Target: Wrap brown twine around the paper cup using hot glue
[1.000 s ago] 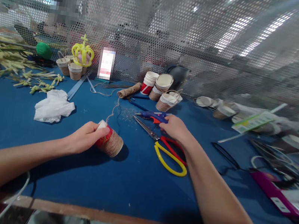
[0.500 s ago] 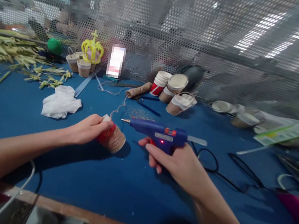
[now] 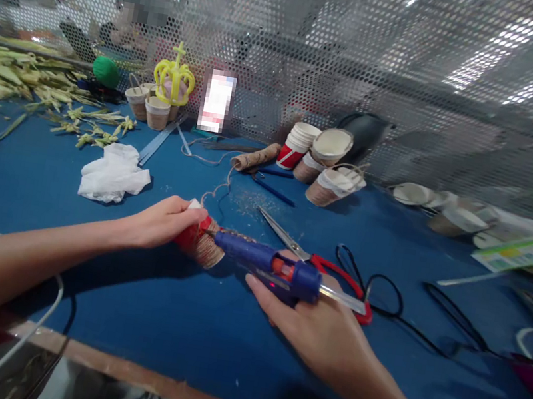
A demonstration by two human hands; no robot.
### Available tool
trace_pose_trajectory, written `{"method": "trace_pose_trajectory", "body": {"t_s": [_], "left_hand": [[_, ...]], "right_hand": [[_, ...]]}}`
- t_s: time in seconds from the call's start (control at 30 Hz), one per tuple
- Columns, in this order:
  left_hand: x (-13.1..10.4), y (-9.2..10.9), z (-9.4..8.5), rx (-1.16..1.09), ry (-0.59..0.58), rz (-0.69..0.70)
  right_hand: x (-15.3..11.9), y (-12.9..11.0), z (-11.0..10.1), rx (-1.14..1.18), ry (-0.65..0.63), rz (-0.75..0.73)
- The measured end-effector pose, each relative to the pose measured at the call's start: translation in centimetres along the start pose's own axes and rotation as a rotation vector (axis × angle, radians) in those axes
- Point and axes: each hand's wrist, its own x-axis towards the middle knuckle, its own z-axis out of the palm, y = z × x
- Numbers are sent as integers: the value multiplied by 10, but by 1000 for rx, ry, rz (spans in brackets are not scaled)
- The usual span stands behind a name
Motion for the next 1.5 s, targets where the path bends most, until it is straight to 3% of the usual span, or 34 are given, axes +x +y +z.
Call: {"method": "trace_pose_trajectory", "body": {"t_s": [0.27, 0.43, 0.63, 0.83, 0.97, 1.17, 1.5], "left_hand": [[-1, -3, -1, -49, -71, 15], [0, -4, 0, -55, -43, 23], [-1, -1, 0, -105, -103, 32], [-1, -1, 1, -104, -89, 29], [-2, 0, 2, -158, -156, 23], [-3, -1, 2, -21, -45, 28], [-4, -1, 2, 41, -13, 54]], "right_hand": [[-6, 1, 5, -55, 13, -41], [-7, 4, 5, -96, 36, -47], [-8, 2, 6, -139, -9, -68], [-9, 3, 5, -125, -9, -83], [-10, 2, 5, -114, -42, -73], [-8, 3, 5, -119, 32, -20], [-8, 8, 4, -126, 57, -29]]}}
